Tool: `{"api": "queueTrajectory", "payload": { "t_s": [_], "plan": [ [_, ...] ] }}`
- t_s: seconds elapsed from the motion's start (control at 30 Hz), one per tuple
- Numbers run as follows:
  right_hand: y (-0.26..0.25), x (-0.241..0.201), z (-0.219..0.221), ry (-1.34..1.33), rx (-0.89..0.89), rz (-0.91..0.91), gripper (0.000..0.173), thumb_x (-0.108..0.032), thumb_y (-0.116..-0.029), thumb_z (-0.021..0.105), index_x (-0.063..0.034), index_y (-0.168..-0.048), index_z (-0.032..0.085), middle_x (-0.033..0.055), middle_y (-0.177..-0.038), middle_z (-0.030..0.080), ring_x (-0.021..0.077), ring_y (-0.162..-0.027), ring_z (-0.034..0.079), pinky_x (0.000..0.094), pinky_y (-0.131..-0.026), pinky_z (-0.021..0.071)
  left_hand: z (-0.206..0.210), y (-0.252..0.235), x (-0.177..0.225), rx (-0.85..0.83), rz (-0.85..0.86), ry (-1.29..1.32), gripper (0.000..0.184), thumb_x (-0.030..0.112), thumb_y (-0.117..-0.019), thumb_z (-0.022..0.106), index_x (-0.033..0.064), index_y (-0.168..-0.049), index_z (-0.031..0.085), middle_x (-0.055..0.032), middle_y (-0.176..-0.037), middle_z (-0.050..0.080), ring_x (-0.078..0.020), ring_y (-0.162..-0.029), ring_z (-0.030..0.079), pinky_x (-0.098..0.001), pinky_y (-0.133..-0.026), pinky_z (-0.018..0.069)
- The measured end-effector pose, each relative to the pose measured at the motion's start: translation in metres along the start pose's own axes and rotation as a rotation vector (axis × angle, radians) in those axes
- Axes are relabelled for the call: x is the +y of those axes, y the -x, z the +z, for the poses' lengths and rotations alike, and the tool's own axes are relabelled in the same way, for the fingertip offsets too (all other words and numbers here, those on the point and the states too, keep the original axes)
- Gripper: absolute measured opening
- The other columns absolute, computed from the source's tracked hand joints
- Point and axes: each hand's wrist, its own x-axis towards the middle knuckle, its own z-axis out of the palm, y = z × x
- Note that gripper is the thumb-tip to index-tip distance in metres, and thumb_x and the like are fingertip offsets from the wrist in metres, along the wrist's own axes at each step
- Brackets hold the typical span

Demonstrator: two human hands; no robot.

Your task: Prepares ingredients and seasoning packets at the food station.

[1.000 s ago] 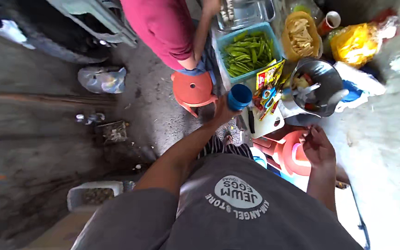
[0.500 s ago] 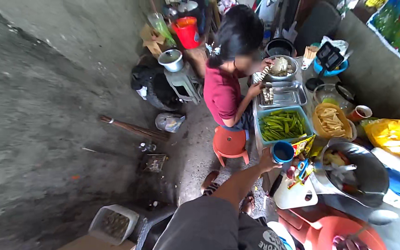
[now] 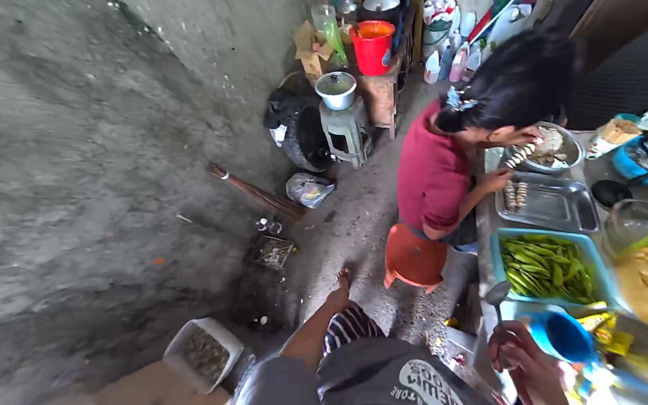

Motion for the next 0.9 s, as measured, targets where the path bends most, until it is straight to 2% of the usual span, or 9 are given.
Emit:
{"api": "queueTrajectory", "payload": {
  "t_s": [0.07,0.2,0.3,0.37,0.43,0.57,0.67,0.8,0.9],
  "plan": [
    [-0.055,0.015,0.045,0.017,-0.096,0.010,0.024,-0.012,-0.0951,0.052,-0.0262,-0.112,0.061,-0.0118,-0.083,0.072,-0.0007,-0.066,0.064,0.0170,-0.060,0.0532,-0.035,-0.002,-0.060,-0.029,-0.283,0.083,0.059,0.030,-0.1030,0.063,-0.0078,-0.146,0.047,-0.0333,-0.145,0.051,-0.0457,-0.139,0.047,-0.0569,-0.117,0.0351],
    [-0.176,0.048,0.155,-0.172,-0.178,0.118,0.025,-0.010,-0.0902,0.051,-0.0208,-0.111,0.059,-0.0061,-0.079,0.070,0.0048,-0.060,0.064,0.0213,-0.053,0.0544,-0.103,-0.011,-0.156,0.025,-0.384,0.279,0.047,0.024,-0.1061,0.058,-0.0071,-0.141,0.053,-0.0323,-0.139,0.056,-0.0449,-0.129,0.055,-0.0559,-0.111,0.0407],
    [-0.259,0.051,0.232,-0.292,-0.260,0.241,0.023,-0.012,-0.0894,0.048,-0.0202,-0.110,0.054,-0.0045,-0.077,0.068,0.0064,-0.054,0.060,0.0227,-0.048,0.0508,-0.159,-0.021,-0.190,0.075,-0.413,0.377,0.043,0.023,-0.1072,0.055,-0.0056,-0.139,0.056,-0.0301,-0.138,0.058,-0.0428,-0.128,0.057,-0.0548,-0.110,0.0416],
    [-0.305,0.040,0.275,-0.227,-0.319,0.326,0.025,-0.010,-0.0875,0.043,-0.0166,-0.111,0.051,-0.0050,-0.075,0.064,0.0049,-0.051,0.056,0.0210,-0.046,0.0475,-0.193,-0.031,-0.207,0.145,-0.435,0.523,0.043,0.022,-0.1082,0.054,-0.0059,-0.140,0.054,-0.0311,-0.136,0.058,-0.0429,-0.125,0.057,-0.0546,-0.107,0.0435],
    [-0.347,0.030,0.309,-0.161,-0.349,0.388,0.025,-0.008,-0.0876,0.042,-0.0155,-0.110,0.049,-0.0058,-0.074,0.063,0.0030,-0.051,0.053,0.0194,-0.046,0.0443,-0.223,-0.045,-0.219,0.239,-0.451,0.687,0.044,0.020,-0.1073,0.055,-0.0055,-0.143,0.052,-0.0310,-0.139,0.057,-0.0434,-0.127,0.057,-0.0559,-0.107,0.0442],
    [-0.422,0.022,0.344,-0.177,-0.298,0.406,0.024,-0.006,-0.0890,0.041,-0.0137,-0.109,0.050,-0.0060,-0.072,0.060,0.0008,-0.051,0.051,0.0167,-0.046,0.0410,-0.277,-0.079,-0.195,0.340,-0.443,0.943,0.044,0.017,-0.1095,0.049,-0.0061,-0.146,0.046,-0.0320,-0.141,0.053,-0.0425,-0.125,0.057,-0.0536,-0.105,0.0454],
    [-0.467,0.020,0.349,-0.227,-0.241,0.381,0.025,-0.005,-0.0930,0.035,-0.0121,-0.113,0.049,-0.0058,-0.071,0.060,0.0001,-0.049,0.048,0.0152,-0.044,0.0392,-0.315,-0.110,-0.151,0.284,-0.409,0.998,0.045,0.019,-0.1098,0.049,-0.0064,-0.147,0.045,-0.0318,-0.144,0.052,-0.0422,-0.124,0.058,-0.0518,-0.104,0.0461],
    [-0.527,0.014,0.334,-0.221,-0.149,0.353,0.031,-0.017,-0.1083,0.029,-0.0066,-0.127,0.052,-0.0062,-0.071,0.060,-0.0002,-0.050,0.049,0.0145,-0.046,0.0406,-0.384,-0.188,-0.081,0.072,-0.318,0.800,0.045,0.017,-0.1094,0.049,-0.0061,-0.148,0.043,-0.0313,-0.145,0.050,-0.0412,-0.124,0.057,-0.0511,-0.104,0.0464],
    [-0.583,-0.003,0.311,-0.184,-0.073,0.336,0.035,-0.021,-0.1108,0.029,-0.0063,-0.138,0.046,-0.0053,-0.074,0.059,0.0022,-0.053,0.051,0.0180,-0.050,0.0448,-0.445,-0.254,-0.024,0.006,-0.219,0.645,0.044,0.014,-0.1102,0.046,-0.0074,-0.148,0.041,-0.0332,-0.142,0.050,-0.0385,-0.118,0.058,-0.0479,-0.100,0.0468]
  ]
}}
